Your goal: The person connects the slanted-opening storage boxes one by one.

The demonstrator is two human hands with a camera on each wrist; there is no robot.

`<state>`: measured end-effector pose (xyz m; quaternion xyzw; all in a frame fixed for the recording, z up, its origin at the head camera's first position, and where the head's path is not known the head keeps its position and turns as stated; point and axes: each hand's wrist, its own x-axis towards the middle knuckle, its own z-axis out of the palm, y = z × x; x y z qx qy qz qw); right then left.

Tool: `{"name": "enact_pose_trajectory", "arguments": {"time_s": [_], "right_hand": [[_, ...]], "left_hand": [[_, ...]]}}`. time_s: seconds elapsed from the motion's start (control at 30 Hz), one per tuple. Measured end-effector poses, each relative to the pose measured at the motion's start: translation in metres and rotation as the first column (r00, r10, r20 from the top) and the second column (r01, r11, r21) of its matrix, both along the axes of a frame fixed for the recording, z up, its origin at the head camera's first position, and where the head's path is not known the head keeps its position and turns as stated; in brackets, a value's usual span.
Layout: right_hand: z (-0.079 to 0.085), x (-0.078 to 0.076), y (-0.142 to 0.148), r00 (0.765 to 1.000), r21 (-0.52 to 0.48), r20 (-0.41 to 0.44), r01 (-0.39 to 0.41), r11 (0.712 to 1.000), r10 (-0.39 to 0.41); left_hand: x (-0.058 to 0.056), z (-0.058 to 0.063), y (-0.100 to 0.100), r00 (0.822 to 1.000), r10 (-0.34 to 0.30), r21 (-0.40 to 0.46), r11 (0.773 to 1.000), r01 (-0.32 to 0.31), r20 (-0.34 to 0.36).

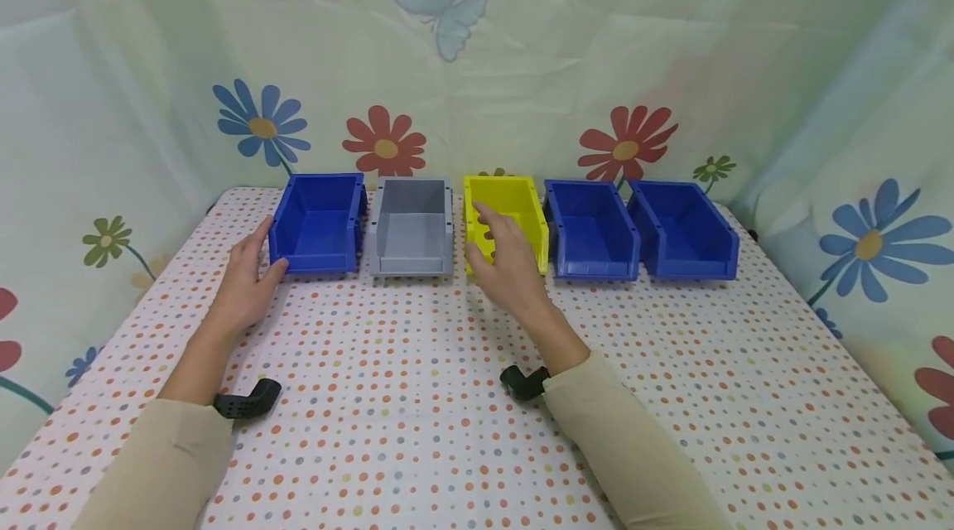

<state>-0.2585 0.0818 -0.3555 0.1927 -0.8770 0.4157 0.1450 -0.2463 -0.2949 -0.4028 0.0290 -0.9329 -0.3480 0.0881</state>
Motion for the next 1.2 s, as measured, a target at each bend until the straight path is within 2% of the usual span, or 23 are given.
{"name": "enact_pose_trajectory", "arguments": {"time_s": [0.5,0.97,1.2], "right_hand": [[0.0,-0.002,-0.026,1.0,0.017,0.018,-0.026,1.0,0.026],[0.002,-0.009,-0.043,0.996,0.114,0.082,0.018,0.993,-0.028],[0.007,-0.007,-0.054,0.985,0.135,0.16,0.047,0.99,-0.069]], "left_hand": [[0.001,-0.001,0.0,1.0,0.005,-0.004,1.0,-0.005,0.005],[0.001,0.0,0.004,1.0,0.004,0.004,1.0,-0.004,0.013],[0.001,0.0,0.002,1.0,0.001,0.013,1.0,-0.002,0.023]]}}
